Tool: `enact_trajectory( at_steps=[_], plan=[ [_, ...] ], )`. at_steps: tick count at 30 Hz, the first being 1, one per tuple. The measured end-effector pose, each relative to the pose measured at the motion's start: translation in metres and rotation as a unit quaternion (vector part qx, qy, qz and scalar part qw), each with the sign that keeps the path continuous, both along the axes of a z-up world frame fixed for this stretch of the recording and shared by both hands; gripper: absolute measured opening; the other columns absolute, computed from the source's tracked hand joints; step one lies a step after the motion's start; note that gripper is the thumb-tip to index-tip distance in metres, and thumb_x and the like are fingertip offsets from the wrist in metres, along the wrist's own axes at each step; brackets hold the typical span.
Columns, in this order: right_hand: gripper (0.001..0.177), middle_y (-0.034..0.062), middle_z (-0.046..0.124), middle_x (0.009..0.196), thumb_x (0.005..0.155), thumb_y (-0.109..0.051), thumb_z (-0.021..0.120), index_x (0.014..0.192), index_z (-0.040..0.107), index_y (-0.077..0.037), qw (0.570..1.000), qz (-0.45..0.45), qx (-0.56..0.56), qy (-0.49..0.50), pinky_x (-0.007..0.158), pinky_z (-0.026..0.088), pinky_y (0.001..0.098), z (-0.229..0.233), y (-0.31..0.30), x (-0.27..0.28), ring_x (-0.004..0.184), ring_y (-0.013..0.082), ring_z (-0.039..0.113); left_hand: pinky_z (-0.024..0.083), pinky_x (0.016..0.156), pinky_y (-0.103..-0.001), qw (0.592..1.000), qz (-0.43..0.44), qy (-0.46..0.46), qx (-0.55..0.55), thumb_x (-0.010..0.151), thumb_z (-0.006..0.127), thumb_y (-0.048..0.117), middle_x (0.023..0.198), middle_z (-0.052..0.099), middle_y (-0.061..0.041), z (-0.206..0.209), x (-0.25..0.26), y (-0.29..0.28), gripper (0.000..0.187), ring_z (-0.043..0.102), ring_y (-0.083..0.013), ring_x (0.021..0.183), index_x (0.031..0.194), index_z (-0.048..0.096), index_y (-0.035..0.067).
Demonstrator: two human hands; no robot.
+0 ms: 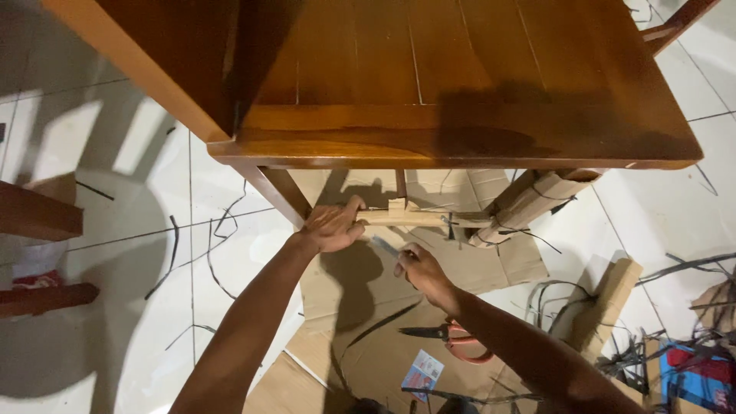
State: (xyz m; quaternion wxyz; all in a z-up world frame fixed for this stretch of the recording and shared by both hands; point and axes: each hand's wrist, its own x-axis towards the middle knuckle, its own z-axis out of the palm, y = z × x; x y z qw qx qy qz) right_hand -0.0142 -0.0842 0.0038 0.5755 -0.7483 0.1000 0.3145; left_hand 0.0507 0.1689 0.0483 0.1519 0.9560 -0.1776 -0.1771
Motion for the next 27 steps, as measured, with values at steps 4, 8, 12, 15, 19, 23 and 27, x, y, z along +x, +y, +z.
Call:
enact_trajectory(
  at_steps=[4, 8, 12, 15, 19, 23, 27],
  plan=[
    [0.017, 0.0106, 0.072, 0.076, 0.099, -0.017, 0.05, 0.105, 0.059, -0.004, 0.992, -0.112, 0.061, 0.008, 0.044, 0.029, 0.0223, -0.004, 0.041, 0.01, 0.054, 0.012, 0.045, 0.052, 0.085, -0.052, 0.994, 0.013, 0.039, -0.099, 0.098, 0.035, 0.038, 0.081, 0.07, -0.011, 0.025, -0.004, -0.001, 0.033, 0.07, -0.0397, 0.084, 0.125, 0.035, 0.021],
    [0.012, 0.0088, 0.072, 0.082, 0.096, -0.011, 0.05, 0.105, 0.055, -0.005, 0.976, -0.171, 0.133, 0.028, 0.042, 0.029, 0.0213, -0.028, 0.073, 0.016, 0.053, 0.0091, 0.042, 0.049, 0.087, -0.06, 0.982, 0.044, 0.04, -0.177, 0.099, 0.035, 0.026, 0.099, 0.072, -0.022, 0.003, 0.005, 0.005, 0.023, 0.069, -0.0493, 0.096, 0.121, 0.035, 0.018],
    [0.019, 0.0025, 0.069, 0.086, 0.088, -0.009, 0.055, 0.106, 0.053, -0.01, 0.95, -0.23, 0.205, 0.051, 0.044, 0.029, 0.0196, -0.029, 0.109, 0.022, 0.058, 0.0074, 0.042, 0.05, 0.09, -0.06, 0.982, 0.064, 0.04, -0.175, 0.098, 0.035, 0.028, 0.11, 0.072, -0.02, 0.012, 0.005, 0.008, 0.026, 0.068, -0.0477, 0.102, 0.122, 0.037, 0.018],
    [0.021, -0.0018, 0.06, 0.086, 0.092, -0.008, 0.054, 0.113, 0.054, -0.009, 0.913, -0.28, 0.288, 0.067, 0.044, 0.032, 0.0171, -0.057, 0.125, 0.03, 0.061, 0.0076, 0.044, 0.05, 0.087, -0.062, 0.975, 0.054, 0.025, -0.215, 0.096, 0.043, 0.023, 0.109, 0.069, -0.025, 0.0, 0.014, 0.011, 0.029, 0.067, -0.0512, 0.101, 0.123, 0.036, 0.015],
    [0.015, -0.0071, 0.055, 0.083, 0.092, -0.013, 0.063, 0.101, 0.054, -0.019, 0.861, -0.275, 0.418, 0.092, 0.043, 0.034, 0.0182, -0.086, 0.129, 0.028, 0.063, 0.008, 0.048, 0.049, 0.086, -0.063, 0.969, 0.104, 0.034, -0.224, 0.096, 0.042, 0.02, 0.102, 0.067, -0.028, 0.013, 0.015, 0.007, 0.031, 0.066, -0.0541, 0.099, 0.124, 0.037, 0.009],
    [0.007, -0.0063, 0.048, 0.088, 0.103, -0.014, 0.047, 0.103, 0.049, -0.02, 0.846, -0.259, 0.453, 0.112, 0.045, 0.028, 0.0179, -0.098, 0.125, 0.034, 0.065, 0.0092, 0.044, 0.053, 0.083, -0.056, 0.97, 0.128, 0.054, -0.199, 0.092, 0.049, 0.033, 0.092, 0.074, -0.018, -0.005, 0.019, 0.007, 0.037, 0.071, -0.0435, 0.092, 0.121, 0.051, 0.01],
    [0.008, -0.0045, 0.044, 0.089, 0.105, -0.012, 0.042, 0.102, 0.045, -0.019, 0.845, -0.249, 0.457, 0.124, 0.045, 0.026, 0.0192, -0.082, 0.121, 0.034, 0.064, 0.0098, 0.041, 0.051, 0.073, -0.053, 0.964, 0.136, 0.022, -0.228, 0.094, 0.054, 0.03, 0.084, 0.071, -0.023, -0.006, 0.016, 0.005, 0.025, 0.068, -0.0469, 0.081, 0.094, 0.065, 0.008]
  ],
)
